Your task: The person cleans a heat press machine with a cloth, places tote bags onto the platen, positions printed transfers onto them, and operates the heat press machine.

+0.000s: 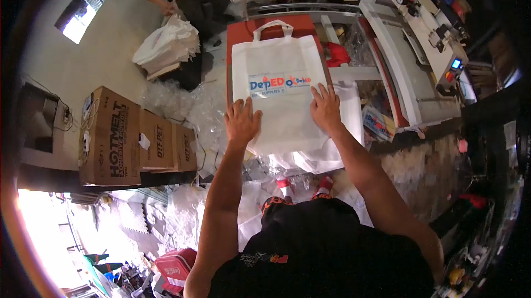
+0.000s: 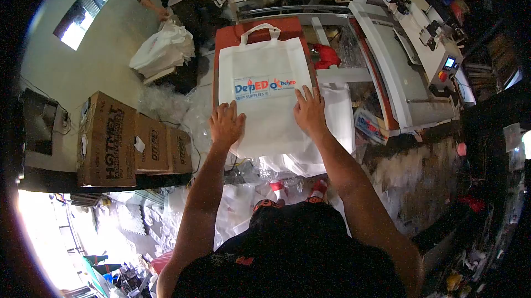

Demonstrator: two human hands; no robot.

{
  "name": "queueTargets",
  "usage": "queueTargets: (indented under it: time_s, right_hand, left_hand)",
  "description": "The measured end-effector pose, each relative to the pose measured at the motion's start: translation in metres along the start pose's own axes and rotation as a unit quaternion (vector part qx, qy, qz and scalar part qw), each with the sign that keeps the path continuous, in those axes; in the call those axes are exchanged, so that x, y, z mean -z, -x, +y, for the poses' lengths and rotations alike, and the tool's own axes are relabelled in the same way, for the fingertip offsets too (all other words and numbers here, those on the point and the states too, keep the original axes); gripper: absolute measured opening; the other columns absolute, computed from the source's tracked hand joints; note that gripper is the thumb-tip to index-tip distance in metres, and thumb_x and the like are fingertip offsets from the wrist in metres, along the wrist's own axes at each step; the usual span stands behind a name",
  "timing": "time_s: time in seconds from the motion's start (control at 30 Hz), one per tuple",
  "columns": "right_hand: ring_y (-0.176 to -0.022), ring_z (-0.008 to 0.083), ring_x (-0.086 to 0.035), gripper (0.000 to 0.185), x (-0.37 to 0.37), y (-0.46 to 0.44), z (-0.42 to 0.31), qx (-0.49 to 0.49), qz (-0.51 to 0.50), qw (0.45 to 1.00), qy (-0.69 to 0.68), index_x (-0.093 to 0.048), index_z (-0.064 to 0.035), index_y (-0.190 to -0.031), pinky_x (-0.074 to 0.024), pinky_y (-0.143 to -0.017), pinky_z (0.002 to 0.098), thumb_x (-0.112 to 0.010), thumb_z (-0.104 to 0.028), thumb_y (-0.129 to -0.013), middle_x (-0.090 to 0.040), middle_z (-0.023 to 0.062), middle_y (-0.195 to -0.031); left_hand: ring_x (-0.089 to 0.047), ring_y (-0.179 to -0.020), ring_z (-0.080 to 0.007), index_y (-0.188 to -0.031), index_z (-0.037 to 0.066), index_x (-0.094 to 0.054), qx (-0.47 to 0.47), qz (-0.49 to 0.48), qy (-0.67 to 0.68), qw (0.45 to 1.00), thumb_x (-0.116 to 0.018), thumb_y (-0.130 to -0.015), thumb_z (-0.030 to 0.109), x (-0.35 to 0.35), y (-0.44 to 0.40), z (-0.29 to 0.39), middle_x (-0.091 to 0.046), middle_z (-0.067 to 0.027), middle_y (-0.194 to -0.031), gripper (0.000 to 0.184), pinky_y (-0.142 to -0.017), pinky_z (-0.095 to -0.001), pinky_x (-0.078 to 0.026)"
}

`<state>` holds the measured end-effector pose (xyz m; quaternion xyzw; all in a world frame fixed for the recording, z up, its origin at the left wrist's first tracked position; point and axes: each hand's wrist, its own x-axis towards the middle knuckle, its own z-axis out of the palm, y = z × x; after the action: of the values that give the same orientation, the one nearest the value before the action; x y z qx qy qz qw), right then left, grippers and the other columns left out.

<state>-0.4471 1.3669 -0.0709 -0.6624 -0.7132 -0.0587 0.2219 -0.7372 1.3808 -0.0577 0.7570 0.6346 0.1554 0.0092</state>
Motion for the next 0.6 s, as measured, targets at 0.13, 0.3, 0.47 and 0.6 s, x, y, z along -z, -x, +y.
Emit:
queueTargets:
  time_s: [0.13,0.3,0.47,0.6]
  right_hand:
    - [-0.13,0.0418,-0.038,0.049,0.003,-0.001,0.0,-0.006,-0.004,1.0,-0.005,-0.051,-0.0056,-0.134,-0.0331,-0.106,0.0537,-0.057,-0.017,-0.087,-0.047,0.018,-0.139]
    - [-0.114,0.038,-0.051,0.049,0.013,0.02,0.017,-0.195,0.04,0.974,-0.108,-0.053,-0.0032,-0.127,-0.0405,-0.095,0.0534,-0.064,-0.024,-0.084,-0.057,0.0183,-0.122]
    - [-0.097,0.0349,-0.06,0.04,0.014,0.031,0.024,-0.24,-0.021,0.963,-0.124,-0.056,-0.0059,-0.119,-0.0435,-0.084,0.0526,-0.064,-0.025,-0.085,-0.067,0.0123,-0.098]
    - [-0.097,0.0351,-0.061,0.037,0.009,0.029,0.024,-0.27,-0.046,0.952,-0.134,-0.056,-0.0067,-0.119,-0.0437,-0.084,0.0527,-0.062,-0.021,-0.085,-0.067,0.0129,-0.098]
  left_hand:
    - [-0.044,-0.125,-0.0359,-0.138,0.012,-0.047,0.011,0.035,0.04,0.999,-0.061,-0.086,0.041,-0.002,0.001,-0.005,-0.049,-0.0161,-0.132,0.06,-0.103,-0.0527,-0.036]
    - [-0.054,-0.111,-0.0382,-0.134,0.006,-0.047,0.109,0.075,0.19,0.973,-0.062,-0.088,0.027,0.011,0.023,-0.029,-0.055,-0.0211,-0.122,0.053,-0.095,-0.0484,-0.044]
    - [-0.06,-0.091,-0.0361,-0.121,0.0,-0.054,0.139,0.079,0.287,0.945,-0.064,-0.085,0.018,-0.008,0.031,-0.043,-0.063,-0.0182,-0.094,0.042,-0.081,-0.045,-0.049]
    - [-0.061,-0.09,-0.0344,-0.118,0.0,-0.055,0.169,0.052,0.27,0.946,-0.063,-0.085,0.019,0.003,0.03,-0.035,-0.063,-0.0165,-0.091,0.039,-0.081,-0.0449,-0.048]
